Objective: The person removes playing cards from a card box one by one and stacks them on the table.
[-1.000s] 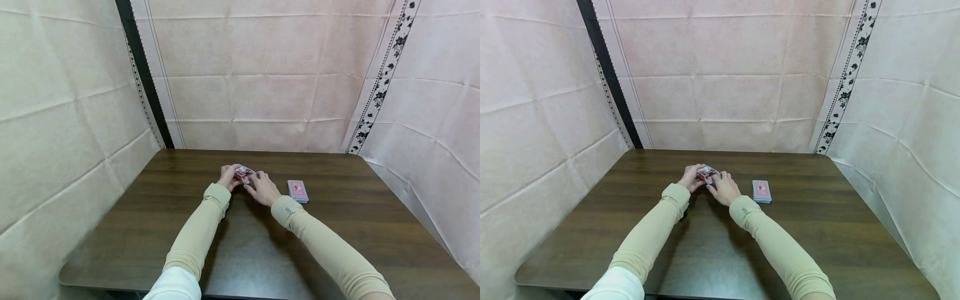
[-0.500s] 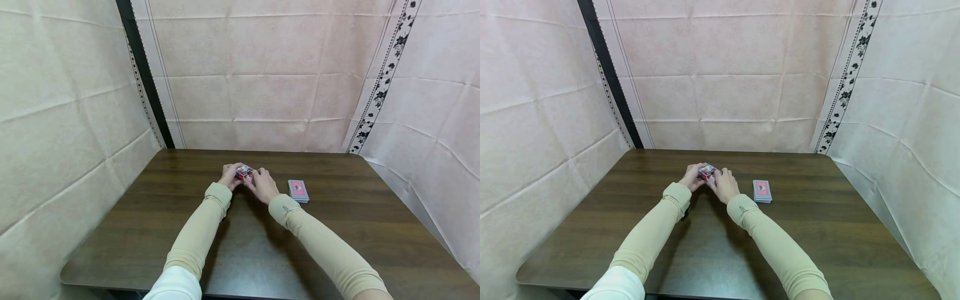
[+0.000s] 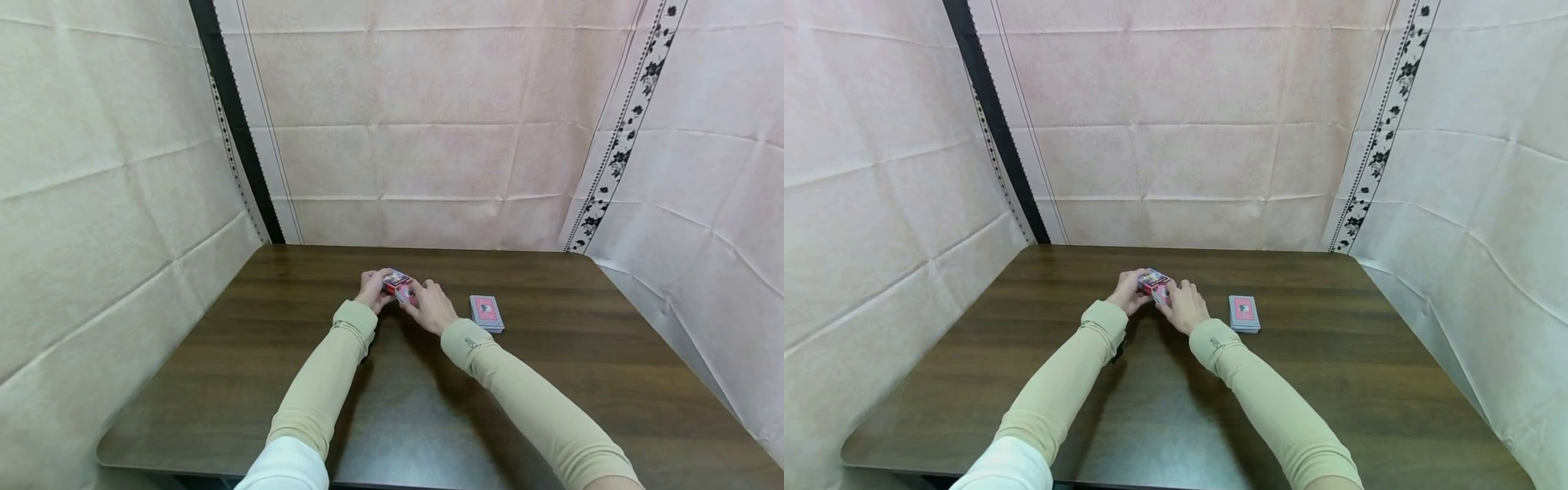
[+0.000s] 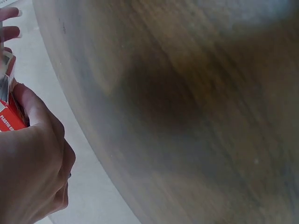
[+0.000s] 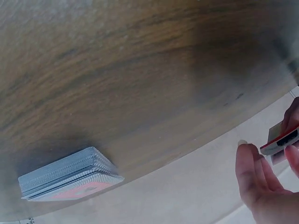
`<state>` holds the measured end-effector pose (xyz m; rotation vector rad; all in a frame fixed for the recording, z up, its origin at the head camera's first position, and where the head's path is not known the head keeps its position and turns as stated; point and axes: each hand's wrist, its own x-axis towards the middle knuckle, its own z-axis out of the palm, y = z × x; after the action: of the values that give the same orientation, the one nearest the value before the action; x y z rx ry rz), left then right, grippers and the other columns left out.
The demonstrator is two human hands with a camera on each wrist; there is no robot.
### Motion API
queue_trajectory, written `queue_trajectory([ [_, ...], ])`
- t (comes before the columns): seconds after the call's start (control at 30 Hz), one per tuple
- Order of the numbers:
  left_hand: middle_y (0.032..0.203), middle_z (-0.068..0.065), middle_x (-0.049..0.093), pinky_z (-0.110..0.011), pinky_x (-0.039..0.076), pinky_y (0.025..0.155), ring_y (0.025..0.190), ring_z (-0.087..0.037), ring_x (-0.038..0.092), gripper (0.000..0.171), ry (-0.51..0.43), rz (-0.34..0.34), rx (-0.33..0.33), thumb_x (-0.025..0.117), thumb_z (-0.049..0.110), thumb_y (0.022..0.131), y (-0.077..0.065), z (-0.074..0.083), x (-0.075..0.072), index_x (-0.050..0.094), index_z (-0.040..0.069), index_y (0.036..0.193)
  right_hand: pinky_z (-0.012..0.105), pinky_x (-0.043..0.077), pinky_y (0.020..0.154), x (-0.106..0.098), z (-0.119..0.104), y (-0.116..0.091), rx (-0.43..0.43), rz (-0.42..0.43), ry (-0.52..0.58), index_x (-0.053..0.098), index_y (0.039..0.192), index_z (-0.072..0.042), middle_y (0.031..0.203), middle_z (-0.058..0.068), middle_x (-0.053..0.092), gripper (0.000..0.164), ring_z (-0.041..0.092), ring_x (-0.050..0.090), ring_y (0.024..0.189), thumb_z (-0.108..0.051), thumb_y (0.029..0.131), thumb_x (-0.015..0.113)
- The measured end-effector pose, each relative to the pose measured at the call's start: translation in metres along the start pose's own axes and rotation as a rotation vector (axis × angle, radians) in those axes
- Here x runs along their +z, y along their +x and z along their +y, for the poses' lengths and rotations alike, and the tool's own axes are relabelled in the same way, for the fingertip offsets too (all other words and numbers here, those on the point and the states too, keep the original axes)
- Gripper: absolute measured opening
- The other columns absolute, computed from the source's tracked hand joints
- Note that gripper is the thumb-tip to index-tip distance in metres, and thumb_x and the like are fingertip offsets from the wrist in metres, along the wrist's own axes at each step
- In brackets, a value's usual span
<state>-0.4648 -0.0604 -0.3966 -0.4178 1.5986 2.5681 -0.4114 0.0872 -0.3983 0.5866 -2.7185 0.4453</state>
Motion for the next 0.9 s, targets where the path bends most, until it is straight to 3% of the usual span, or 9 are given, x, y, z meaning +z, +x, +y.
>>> queue_trajectory([
  [0.23,0.105,-0.017,0.047,-0.040,0.050,0.075,0.081,-0.024,0.056,0.041,-0.017,0.020,0.021,0.056,0.012,0.084,0.003,-0.001,0.000,0.025,0.014,0.109,0.041,0.046,0.078,-0.007,0.006,-0.002,0.050,-0.045,0.038,0.051,0.115,-0.010,0.105,0.014,0.048,0.044,0.028,0.045,0.099,-0.024,0.076,0.065],
  [0.43,0.096,-0.014,0.046,-0.040,0.050,0.072,0.075,-0.022,0.056,0.038,-0.067,0.048,0.035,0.057,0.011,0.082,0.002,-0.003,-0.002,0.025,0.016,0.101,0.043,0.045,0.081,-0.010,0.015,-0.007,0.040,-0.084,0.038,0.048,0.120,-0.012,0.107,0.013,0.049,0.049,0.029,0.044,0.101,-0.022,0.075,0.066],
  [0.6,0.096,-0.016,0.048,-0.045,0.049,0.079,0.077,-0.024,0.057,0.038,-0.077,0.055,0.040,0.056,0.010,0.082,0.000,-0.004,-0.001,0.024,0.015,0.103,0.043,0.044,0.081,-0.012,0.024,-0.009,0.029,-0.062,0.009,0.049,0.118,-0.010,0.106,0.013,0.051,0.047,0.029,0.046,0.098,-0.024,0.076,0.065],
  [0.9,0.105,-0.019,0.047,-0.045,0.049,0.080,0.083,-0.027,0.058,0.040,-0.064,0.051,0.033,0.054,0.011,0.084,0.000,-0.004,0.001,0.023,0.015,0.109,0.049,0.043,0.079,-0.017,0.038,-0.014,0.054,0.004,-0.030,0.052,0.112,-0.008,0.107,0.018,0.053,0.045,0.035,0.050,0.098,-0.032,0.077,0.065],
])
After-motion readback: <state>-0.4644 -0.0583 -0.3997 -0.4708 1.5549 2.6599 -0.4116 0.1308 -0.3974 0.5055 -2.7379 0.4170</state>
